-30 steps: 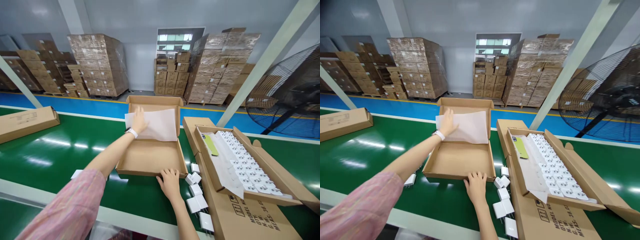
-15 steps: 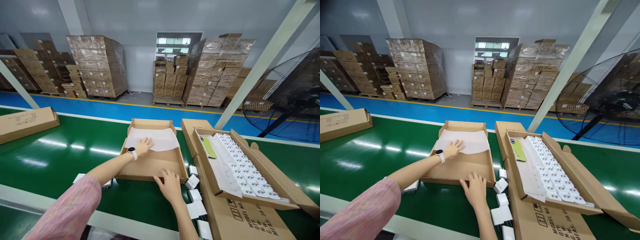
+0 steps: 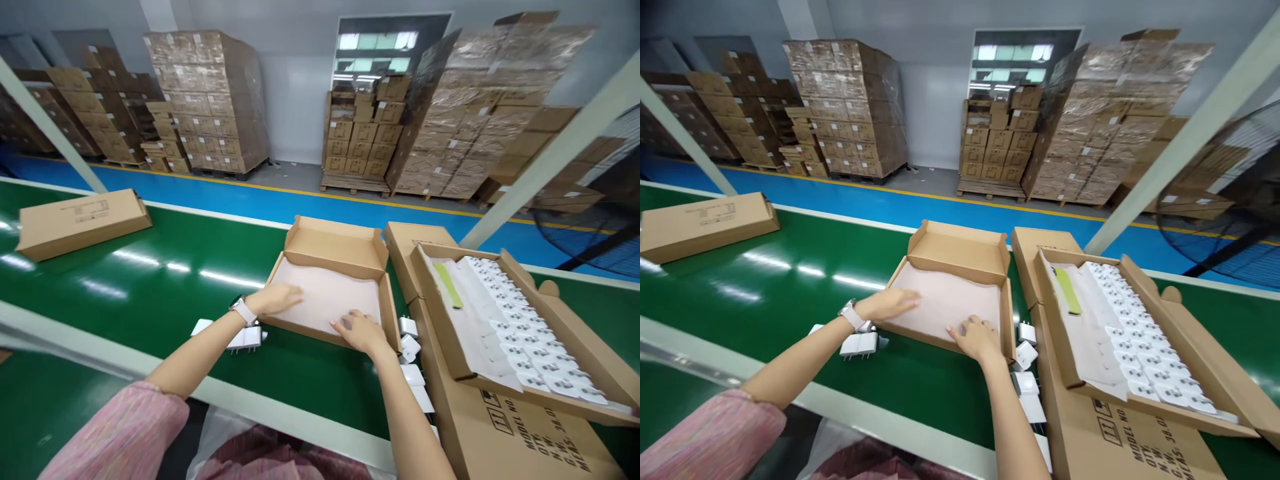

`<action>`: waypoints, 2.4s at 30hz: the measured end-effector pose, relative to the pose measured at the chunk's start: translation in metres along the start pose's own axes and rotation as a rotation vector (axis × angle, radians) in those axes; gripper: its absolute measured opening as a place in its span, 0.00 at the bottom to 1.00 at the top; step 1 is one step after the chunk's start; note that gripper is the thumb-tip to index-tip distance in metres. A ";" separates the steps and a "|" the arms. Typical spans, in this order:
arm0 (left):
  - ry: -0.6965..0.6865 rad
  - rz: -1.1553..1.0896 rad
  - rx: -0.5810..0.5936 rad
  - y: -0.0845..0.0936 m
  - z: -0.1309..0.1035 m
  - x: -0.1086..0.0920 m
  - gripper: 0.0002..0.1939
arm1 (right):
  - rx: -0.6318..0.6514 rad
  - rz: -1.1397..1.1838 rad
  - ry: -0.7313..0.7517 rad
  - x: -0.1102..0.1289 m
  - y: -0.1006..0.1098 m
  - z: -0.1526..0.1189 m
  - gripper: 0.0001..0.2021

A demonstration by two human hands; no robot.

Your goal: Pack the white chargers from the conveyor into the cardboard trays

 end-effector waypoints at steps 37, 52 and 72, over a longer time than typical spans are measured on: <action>0.248 0.074 -0.216 -0.107 -0.058 -0.050 0.23 | -0.105 0.005 -0.029 -0.013 -0.010 -0.008 0.27; 0.375 0.052 -0.270 -0.090 -0.039 -0.057 0.13 | -0.102 0.052 -0.043 -0.019 -0.015 -0.014 0.27; -0.226 0.298 0.209 -0.110 -0.028 -0.123 0.42 | -0.037 0.093 -0.023 -0.010 -0.008 -0.019 0.27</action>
Point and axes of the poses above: each hand's wrist, its own z-axis towards the middle knuckle, its own y-axis out of the back of the hand, x = y × z, the point moved 8 cm from there along z, towards the middle knuckle, and after that the axes turned 14 degrees about x, right-handed, at the moved point
